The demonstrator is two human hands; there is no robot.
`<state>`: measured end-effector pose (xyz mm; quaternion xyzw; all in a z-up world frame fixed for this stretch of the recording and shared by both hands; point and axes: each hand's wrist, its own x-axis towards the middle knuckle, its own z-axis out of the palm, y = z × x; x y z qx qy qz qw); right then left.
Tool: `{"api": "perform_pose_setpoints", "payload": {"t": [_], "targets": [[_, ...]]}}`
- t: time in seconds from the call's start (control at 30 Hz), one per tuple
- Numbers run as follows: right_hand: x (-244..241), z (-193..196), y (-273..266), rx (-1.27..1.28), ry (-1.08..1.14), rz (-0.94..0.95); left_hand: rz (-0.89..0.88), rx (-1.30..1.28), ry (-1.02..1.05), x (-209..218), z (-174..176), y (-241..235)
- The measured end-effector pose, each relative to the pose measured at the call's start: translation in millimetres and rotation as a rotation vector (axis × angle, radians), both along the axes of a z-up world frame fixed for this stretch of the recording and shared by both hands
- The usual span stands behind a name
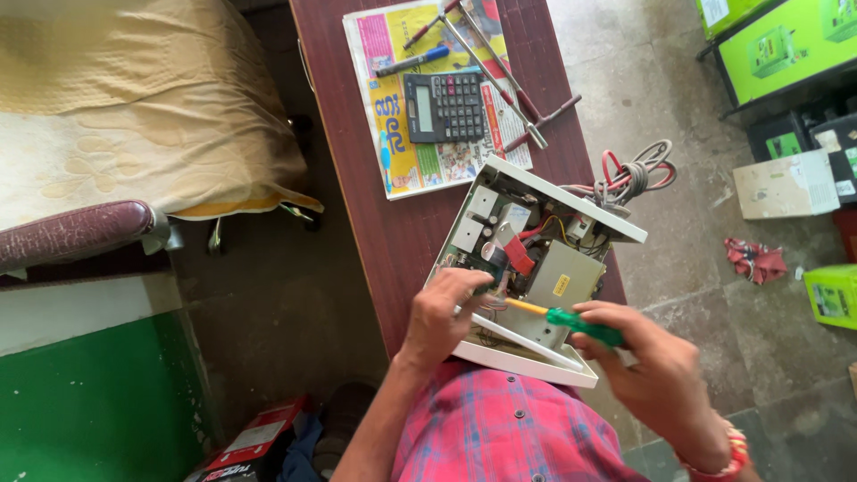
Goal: The person uses a screwdriver to loosen and tighten screws on a circuit board inside an open white electrical box. They adjust internal wiring and components, then remove the circuit board from the box.
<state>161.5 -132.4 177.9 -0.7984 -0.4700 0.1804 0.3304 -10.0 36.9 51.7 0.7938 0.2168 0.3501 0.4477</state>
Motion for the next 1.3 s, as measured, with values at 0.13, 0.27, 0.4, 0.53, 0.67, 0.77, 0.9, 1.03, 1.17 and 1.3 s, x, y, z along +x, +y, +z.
{"api": "perform_pose_setpoints", "payload": {"t": [0.13,0.27,0.4,0.53,0.67,0.77,0.9,1.03,1.17,1.3], "targets": [[15.7,4.8,-8.6,0.018,0.098,-0.103,0.071,0.013,0.124,-6.6,-1.9,5.7],[27.1,3.0,-12.8,0.045,0.167,-0.143,0.0,0.035,0.27,-6.9,-10.4,2.9],[34.4,-1.7,-18.4,0.053,0.198,-0.156,-0.089,0.177,0.399,-0.3,-22.3,-3.7],[37.4,-4.8,-19.2,0.065,0.21,-0.139,-0.183,0.266,0.594,11.0,-30.0,-12.1],[38.8,-8.5,-19.2,0.063,0.131,-0.123,-0.186,0.272,0.614,19.7,-30.8,-17.1],[44.2,-6.3,-25.0,0.046,0.015,-0.133,-0.096,0.218,0.584,24.2,-25.9,-13.0],[62.8,-0.4,-36.4,0.167,-0.01,-0.268,0.128,0.139,0.495,18.0,-14.7,1.6],[98.6,-9.1,-11.5,0.595,0.288,-0.327,0.299,0.034,0.527,5.2,-6.8,19.8],[133.0,-20.2,53.3,0.479,0.36,-0.263,0.399,-0.076,0.544,-11.9,-9.3,32.9],[156.7,-72.3,147.5,0.055,0.485,-0.138,0.445,-0.207,0.548,-25.0,-25.7,40.7]]}}
